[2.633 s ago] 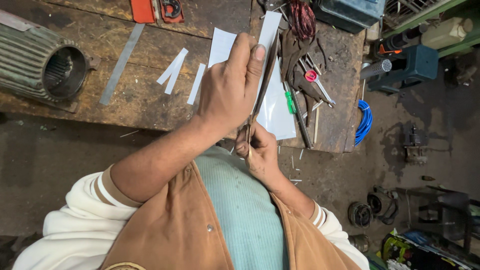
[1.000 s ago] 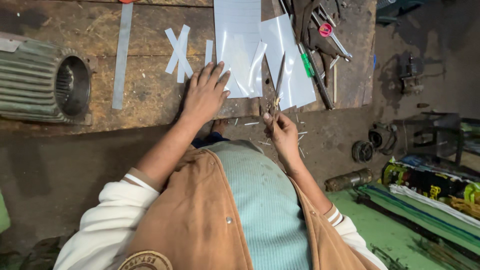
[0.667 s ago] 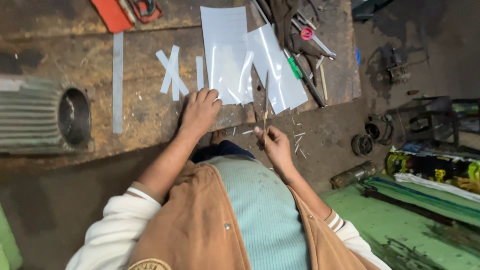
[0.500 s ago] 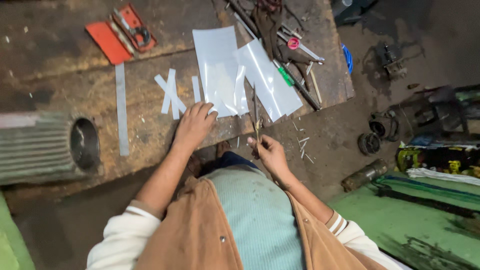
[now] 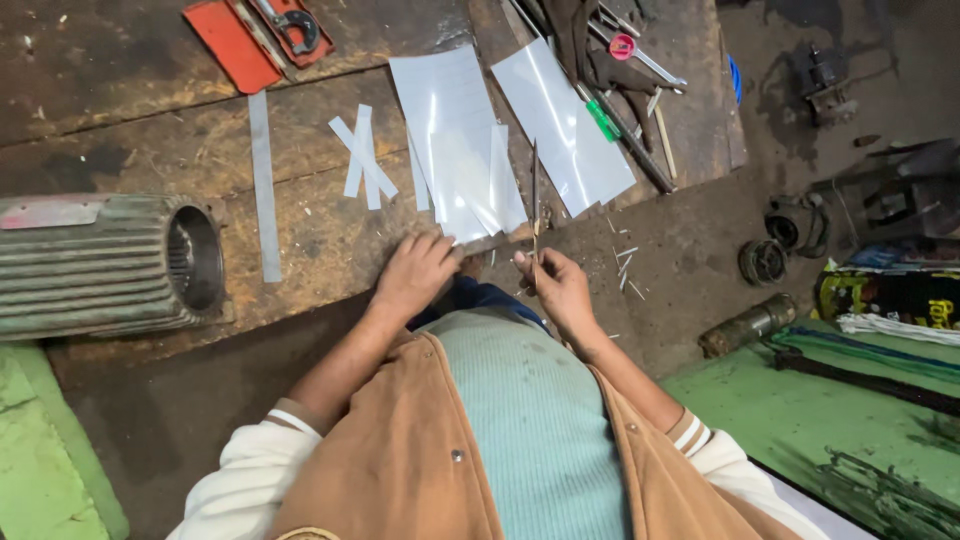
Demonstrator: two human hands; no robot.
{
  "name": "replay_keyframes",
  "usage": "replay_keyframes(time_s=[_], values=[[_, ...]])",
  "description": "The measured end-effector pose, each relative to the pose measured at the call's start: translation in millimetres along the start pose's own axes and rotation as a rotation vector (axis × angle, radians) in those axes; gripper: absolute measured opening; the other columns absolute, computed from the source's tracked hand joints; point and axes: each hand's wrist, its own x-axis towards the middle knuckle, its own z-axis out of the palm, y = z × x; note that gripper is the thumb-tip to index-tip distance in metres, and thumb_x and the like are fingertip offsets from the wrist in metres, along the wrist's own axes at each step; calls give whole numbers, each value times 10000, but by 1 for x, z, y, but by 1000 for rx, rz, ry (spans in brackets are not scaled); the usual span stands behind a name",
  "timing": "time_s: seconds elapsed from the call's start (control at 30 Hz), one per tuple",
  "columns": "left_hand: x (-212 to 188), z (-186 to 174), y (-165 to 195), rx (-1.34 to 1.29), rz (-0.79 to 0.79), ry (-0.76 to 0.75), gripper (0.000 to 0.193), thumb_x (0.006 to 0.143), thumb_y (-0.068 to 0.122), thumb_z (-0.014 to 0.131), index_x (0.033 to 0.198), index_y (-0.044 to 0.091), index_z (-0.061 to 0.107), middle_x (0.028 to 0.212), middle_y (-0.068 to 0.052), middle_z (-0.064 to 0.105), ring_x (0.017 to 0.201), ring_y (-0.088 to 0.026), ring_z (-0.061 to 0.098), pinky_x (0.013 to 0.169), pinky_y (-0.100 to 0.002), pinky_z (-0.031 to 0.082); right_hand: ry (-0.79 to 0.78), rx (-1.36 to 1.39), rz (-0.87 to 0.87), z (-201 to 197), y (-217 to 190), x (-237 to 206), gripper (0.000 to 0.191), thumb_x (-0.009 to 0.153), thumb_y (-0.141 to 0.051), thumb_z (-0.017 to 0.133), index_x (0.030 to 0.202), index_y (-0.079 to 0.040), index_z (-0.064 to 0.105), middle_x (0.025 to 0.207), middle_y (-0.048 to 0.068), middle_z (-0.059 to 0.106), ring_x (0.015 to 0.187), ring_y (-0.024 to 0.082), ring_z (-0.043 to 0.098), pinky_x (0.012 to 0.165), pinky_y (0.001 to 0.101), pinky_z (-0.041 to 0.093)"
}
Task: The person cuts white plastic sheets into narrow strips using scissors, cutting along the length of each sheet and setting the cut strips aside. They then gather the cut strips, align them into a pile, and handle the strips by hand at the workbench.
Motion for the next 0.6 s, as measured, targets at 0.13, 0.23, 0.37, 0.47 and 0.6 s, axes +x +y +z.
replay_keyframes(time_s=[0.13, 0.23, 0.37, 0.47, 0.6], values=[[0, 2, 1, -57, -9, -51, 291, 919, 163, 579, 1175, 91, 696, 1013, -40, 606, 1071, -251, 579, 944, -418, 474, -3, -16, 27, 2, -3, 0, 401, 935, -336, 749, 711, -47, 585, 657, 4, 624, 617, 64, 580, 561, 253, 472], [9, -8, -6, -58, -44, 62, 301, 866, 159, 582, 1138, 112, 701, 1078, -39, 638, 1100, -268, 585, 924, -402, 470, -14, -38, -1, 1, -7, 0, 380, 940, -336, 743, 727, -53, 604, 655, 7, 628, 614, 69, 567, 560, 256, 464], [38, -31, -25, -145, -203, 176, 256, 942, 91, 598, 1167, 115, 717, 1120, -87, 658, 875, -254, 644, 726, -392, 535, -36, 30, -38, -2, -15, 1, 373, 946, -324, 740, 746, -45, 595, 663, 2, 622, 633, 66, 596, 568, 258, 488], [64, -50, -39, -232, -374, 225, 160, 1042, 61, 660, 1184, 109, 716, 1157, -113, 668, 705, -249, 686, 572, -352, 578, -22, 36, -93, -6, -21, 2, 355, 945, -307, 746, 760, -40, 603, 668, -3, 621, 642, 65, 601, 570, 259, 491], [71, -65, -48, -282, -292, 530, 220, 996, 20, 721, 1190, 123, 699, 1134, -71, 656, 901, -290, 734, 744, -371, 617, -6, 76, -141, -6, -27, -1, 346, 948, -293, 752, 769, -37, 603, 679, -9, 615, 643, 65, 592, 568, 261, 482]])
